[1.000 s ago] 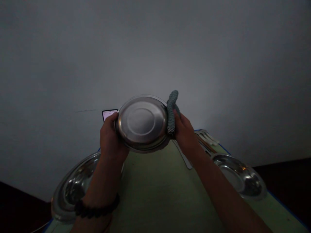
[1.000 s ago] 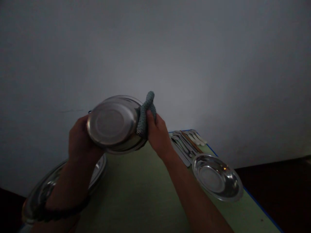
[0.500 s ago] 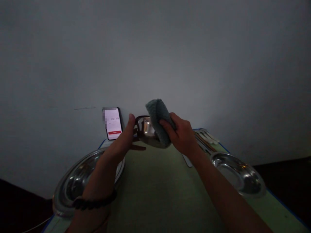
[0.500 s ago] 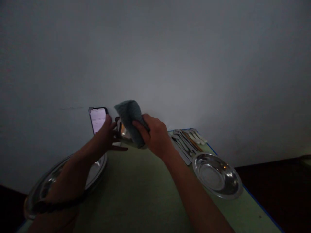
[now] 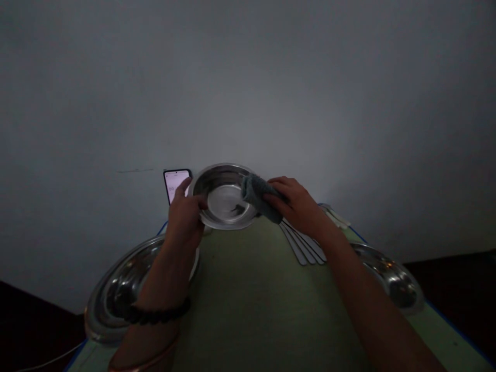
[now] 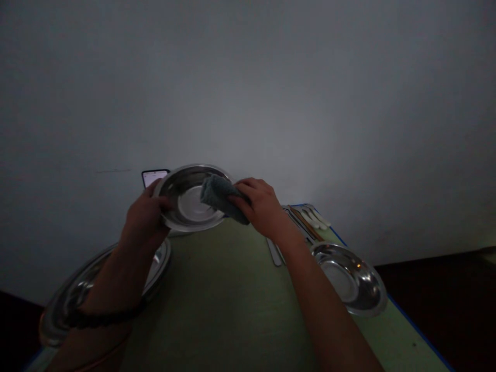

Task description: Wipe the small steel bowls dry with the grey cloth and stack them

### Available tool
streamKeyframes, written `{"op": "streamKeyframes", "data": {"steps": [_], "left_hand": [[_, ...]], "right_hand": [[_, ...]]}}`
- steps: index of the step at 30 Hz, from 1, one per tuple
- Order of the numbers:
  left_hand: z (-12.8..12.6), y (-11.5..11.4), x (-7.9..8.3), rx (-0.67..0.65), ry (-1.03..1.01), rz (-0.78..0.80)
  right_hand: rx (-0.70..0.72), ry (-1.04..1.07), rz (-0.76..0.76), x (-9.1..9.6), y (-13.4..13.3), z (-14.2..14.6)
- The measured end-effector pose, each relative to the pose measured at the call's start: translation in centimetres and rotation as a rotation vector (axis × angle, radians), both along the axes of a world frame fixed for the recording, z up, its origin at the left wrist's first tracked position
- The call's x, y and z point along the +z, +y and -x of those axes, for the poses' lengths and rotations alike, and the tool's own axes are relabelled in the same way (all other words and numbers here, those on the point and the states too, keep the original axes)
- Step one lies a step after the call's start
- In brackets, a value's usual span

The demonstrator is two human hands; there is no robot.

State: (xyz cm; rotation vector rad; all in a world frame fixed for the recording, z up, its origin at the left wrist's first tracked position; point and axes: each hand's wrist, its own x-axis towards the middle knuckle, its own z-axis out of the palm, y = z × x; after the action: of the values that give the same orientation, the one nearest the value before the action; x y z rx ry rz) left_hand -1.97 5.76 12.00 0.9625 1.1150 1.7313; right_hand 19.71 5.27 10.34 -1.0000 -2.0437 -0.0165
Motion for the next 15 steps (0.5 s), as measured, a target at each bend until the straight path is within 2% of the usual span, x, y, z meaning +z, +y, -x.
{"op": "streamKeyframes", "data": {"steps": [2, 5, 10, 15], "left_hand": [[0.4, 0.1, 0.0, 0.087, 0.07, -0.033], [0.8, 0.2, 0.0, 0.149, 0.092, -0.126], [1.0, 0.0, 0.3, 0.257, 0.089, -0.253], [1.4, -0.2, 0.4, 0.28, 0.135, -0.307]], "right_hand": [[-0.077, -0.109, 0.166, -0.3, 0.1, -0.3], [-0.11, -0.28, 0.398, -0.5, -0.2, -0.2], [-0.221, -0.425, 0.552, -1.1, -0.3, 0.2], [-0.149, -0.478, 0.768, -2.2, 0.0, 0.0]]}}
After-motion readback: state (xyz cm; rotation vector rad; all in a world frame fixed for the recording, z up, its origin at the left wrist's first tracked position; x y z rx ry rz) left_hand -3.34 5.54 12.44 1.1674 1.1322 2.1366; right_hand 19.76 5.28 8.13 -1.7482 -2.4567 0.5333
